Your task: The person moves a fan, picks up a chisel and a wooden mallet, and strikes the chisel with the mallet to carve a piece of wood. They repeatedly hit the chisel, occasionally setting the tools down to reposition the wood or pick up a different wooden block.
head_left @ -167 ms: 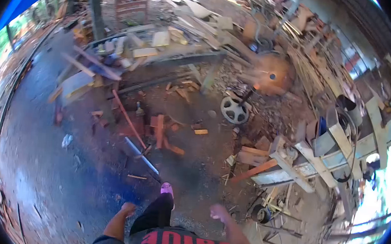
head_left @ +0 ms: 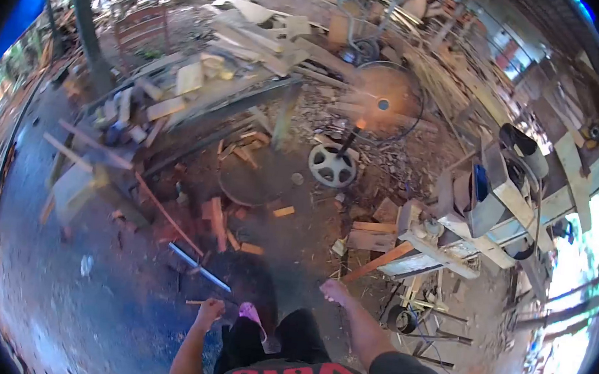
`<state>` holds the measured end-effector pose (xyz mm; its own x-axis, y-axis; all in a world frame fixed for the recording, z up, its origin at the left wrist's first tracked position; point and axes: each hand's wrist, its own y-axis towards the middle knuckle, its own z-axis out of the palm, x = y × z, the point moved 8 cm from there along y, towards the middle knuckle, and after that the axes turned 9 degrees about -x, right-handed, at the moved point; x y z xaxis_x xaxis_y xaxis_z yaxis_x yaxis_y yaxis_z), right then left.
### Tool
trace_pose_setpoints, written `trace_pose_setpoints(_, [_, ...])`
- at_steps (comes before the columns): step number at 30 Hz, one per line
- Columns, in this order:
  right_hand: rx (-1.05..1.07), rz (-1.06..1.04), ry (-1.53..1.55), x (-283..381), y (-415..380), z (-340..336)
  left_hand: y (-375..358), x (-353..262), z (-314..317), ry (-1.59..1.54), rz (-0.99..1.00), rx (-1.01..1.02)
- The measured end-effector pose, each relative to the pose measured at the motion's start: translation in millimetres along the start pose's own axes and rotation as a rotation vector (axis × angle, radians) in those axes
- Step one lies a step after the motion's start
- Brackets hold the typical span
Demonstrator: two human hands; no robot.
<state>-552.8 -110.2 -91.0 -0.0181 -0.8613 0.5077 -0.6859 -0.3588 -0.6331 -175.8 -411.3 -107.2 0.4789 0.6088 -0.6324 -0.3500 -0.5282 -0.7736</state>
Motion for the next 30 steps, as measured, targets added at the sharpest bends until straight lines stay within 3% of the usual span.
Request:
trace_pose_setpoints(3, [-0.041, -0.046, -0.065, 50.0, 75.8, -35.8, 39.3, -65.7, 32.2, -0.056, 0.038, 0.026])
trace_pose_setpoints(5, [-0.012, -0.14, -0.189, 60.7, 134.1, -48.9, 74.2, -69.2, 44.9, -0.063, 0.07, 0.026])
trace_pose_setpoints(8, [-0.004, -0.11, -0.231, 55.4, 224.6, -69.5, 116.4, -46.6, 55.0, 0.076, 0.057, 0.083])
trace_pose_setpoints(9, [-0.003, -0.113, -0.233, 52.5, 252.7, -74.6, 124.0, -36.4, 54.3, -0.007, -0.01, 0.028])
trace_pose_setpoints(10, [-0.005, -0.349, -0.344, 63.9, 278.4, -76.4, 131.7, -23.1, 54.5, -0.09, -0.076, -0.025])
trace_pose_setpoints(12, [-0.017, -0.595, -0.463, 78.8, 359.8, -92.5, 173.4, 27.2, 35.8, -0.12, 0.001, -0.091])
trace_pose_setpoints(14, [-0.067, -1.005, -0.958, 69.9, 427.9, -66.4, 224.5, 84.2, 27.0, -0.714, -0.461, 0.219])
trace_pose_setpoints(15, [0.046, -0.218, -0.578, 72.0, 462.2, -98.4, 243.7, 74.7, 16.9, -0.375, -0.276, 0.015])
trace_pose_setpoints(16, [0.013, -0.187, -0.439, 87.6, 480.3, -113.8, 261.1, 64.3, 3.5, -0.035, -0.085, -0.179])
trace_pose_setpoints(17, [-0.021, -0.159, -0.301, 92.2, 509.5, -122.6, 290.1, 58.0, 2.8, 0.125, 0.006, -0.238])
trace_pose_setpoints(18, [-0.081, -0.251, -0.431, 86.4, 567.8, -123.0, 322.1, 53.7, -9.1, 0.288, 0.096, -0.297])
trace_pose_setpoints(19, [-0.14, -0.342, -0.56, 74.3, 624.7, -120.2, 353.9, 58.8, -26.3, 0.295, 0.09, -0.293])
trace_pose_setpoints(20, [-0.205, -0.251, -0.336, 81.1, 643.1, -140.1, 391.3, 67.2, -32.4, 0.015, 0.007, -0.134])
trace_pose_setpoints(21, [-0.264, -0.158, -0.105, 88.9, 650.2, -154.9, 415.3, 60.7, -40.2, 0.115, 0.035, -0.195])
trace_pose_setpoints(22, [-0.366, -0.204, 0.094, 83.1, 684.7, -163.9, 437.4, 51.3, -45.6, 0.222, 0.065, -0.241])
trace_pose_setpoints(23, [-0.472, -0.12, 0.093, 85.7, 715.0, -180.0, 456.3, 45.8, -50.9, 0.284, 0.084, -0.272])
trace_pose_setpoints(24, [-0.463, -0.205, 0.153, 56.9, 801.8, -190.4, 473.7, 38.8, -52.5, 0.327, 0.098, -0.287])
trace_pose_setpoints(25, [-0.638, -0.279, 0.31, 60.7, 819.6, -211.7, 489.2, 34.1, -56.0, 0.359, 0.107, -0.296])
trace_pose_setpoints(27, [-0.669, -0.387, 0.303, 130.2, 811.3, -273.8, 513.7, 26.5, -56.6, 0.424, 0.128, -0.318])
trace_pose_setpoints(28, [-0.829, -0.417, 0.549, 133.0, 813.7, -285.7, 513.1, 20.4, -52.3, 0.441, 0.129, -0.325])
trace_pose_setpoints(29, [-0.891, -0.433, 0.468, 119.0, 876.8, -305.9, 498.2, -15.9, -18.1, 0.502, 0.212, -0.268])
trace_pose_setpoints(30, [-0.954, -0.444, 0.385, 103.8, 940.3, -325.8, 499.7, -11.3, -20.3, 0.501, 0.213, -0.282])
